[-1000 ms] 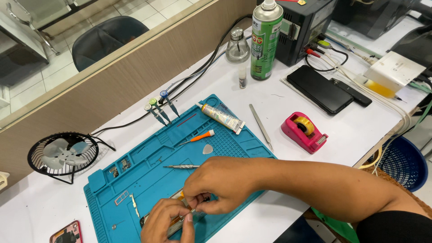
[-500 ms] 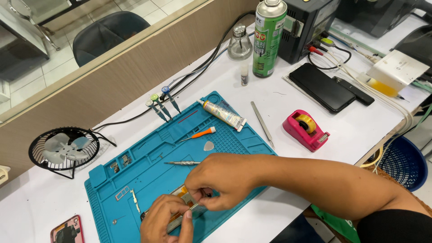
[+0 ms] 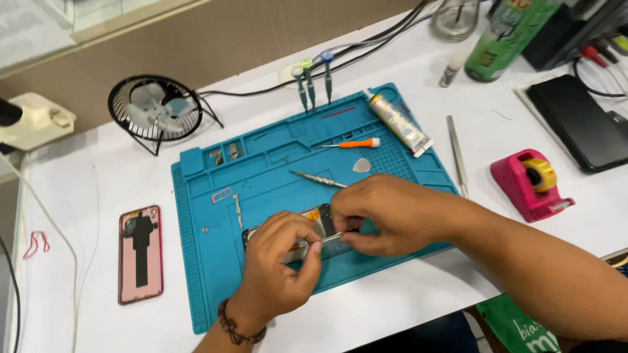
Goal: The person replaces a smartphone battery. They apply adhesive to the phone's internal frame, then place the battery into the phone and press it into place.
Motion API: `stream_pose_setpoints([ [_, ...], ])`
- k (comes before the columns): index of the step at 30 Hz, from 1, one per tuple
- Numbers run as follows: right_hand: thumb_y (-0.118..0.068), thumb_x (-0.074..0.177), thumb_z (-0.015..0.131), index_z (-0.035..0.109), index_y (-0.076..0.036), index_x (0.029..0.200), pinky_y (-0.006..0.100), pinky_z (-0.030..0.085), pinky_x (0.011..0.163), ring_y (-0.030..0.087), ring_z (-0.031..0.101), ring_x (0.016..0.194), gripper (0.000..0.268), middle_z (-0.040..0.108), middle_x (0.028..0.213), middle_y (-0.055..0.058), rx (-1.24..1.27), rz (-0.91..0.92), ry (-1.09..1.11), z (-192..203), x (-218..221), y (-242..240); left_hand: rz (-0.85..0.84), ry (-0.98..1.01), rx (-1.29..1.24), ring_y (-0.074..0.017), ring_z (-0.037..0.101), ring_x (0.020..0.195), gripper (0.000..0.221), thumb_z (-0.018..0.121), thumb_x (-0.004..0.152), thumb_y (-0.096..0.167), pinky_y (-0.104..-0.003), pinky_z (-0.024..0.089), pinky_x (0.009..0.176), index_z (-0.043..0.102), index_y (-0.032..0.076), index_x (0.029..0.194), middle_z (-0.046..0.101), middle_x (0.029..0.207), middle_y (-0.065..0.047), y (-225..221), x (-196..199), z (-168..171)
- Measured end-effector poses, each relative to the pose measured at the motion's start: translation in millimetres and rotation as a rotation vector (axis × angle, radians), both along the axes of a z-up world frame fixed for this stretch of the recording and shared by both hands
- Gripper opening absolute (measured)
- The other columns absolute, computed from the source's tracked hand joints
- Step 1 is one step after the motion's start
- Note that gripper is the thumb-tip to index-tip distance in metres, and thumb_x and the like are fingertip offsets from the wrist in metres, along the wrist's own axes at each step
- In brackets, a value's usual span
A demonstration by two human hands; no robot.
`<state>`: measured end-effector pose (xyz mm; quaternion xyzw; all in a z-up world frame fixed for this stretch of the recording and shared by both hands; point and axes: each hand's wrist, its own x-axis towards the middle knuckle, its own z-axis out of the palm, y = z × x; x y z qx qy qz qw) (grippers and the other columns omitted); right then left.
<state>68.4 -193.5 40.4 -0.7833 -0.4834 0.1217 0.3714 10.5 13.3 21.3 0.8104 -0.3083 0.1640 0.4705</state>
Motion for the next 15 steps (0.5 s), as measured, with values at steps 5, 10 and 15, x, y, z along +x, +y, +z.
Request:
stream_pose_setpoints([
  [5,-0.012,0.078,0.064,0.055,-0.017,0.074,0.029,0.041,0.052,0.015,0.053,0.056,0.011,0.054,0.065,-0.004,-0.038,-0.032,-0.002,2.1,-1.4,4.9,-0.005,0.01,-0.013,-0.0221,0.056,0.067,0.005,0.054,0.08,0.009,-0.034,0.046,0.062,0.052,0.006,0.076,0.057,0.072,-0.007,5.0,-0.7,-5.6],
  [10,-0.012,0.078,0.064,0.056,-0.017,0.076,0.028,0.043,0.053,0.015,0.055,0.058,0.01,0.057,0.066,-0.004,-0.034,-0.056,-0.023,3.5,-1.6,6.1,-0.021,-0.005,0.029,-0.0232,0.055,0.069,0.008,0.056,0.082,0.011,-0.035,0.045,0.065,0.056,0.004,0.085,0.058,0.077,-0.008,4.3,-1.0,-11.6],
  [15,-0.018,0.079,0.064,0.058,-0.016,0.081,0.029,0.045,0.054,0.015,0.055,0.06,0.007,0.059,0.069,-0.004,-0.033,-0.057,-0.002,6.7,-2.8,7.9,-0.017,0.002,0.019,-0.0207,0.05,0.064,0.004,0.055,0.083,0.009,-0.033,0.042,0.06,0.055,0.004,0.083,0.055,0.072,-0.006,3.1,-0.7,-8.9],
])
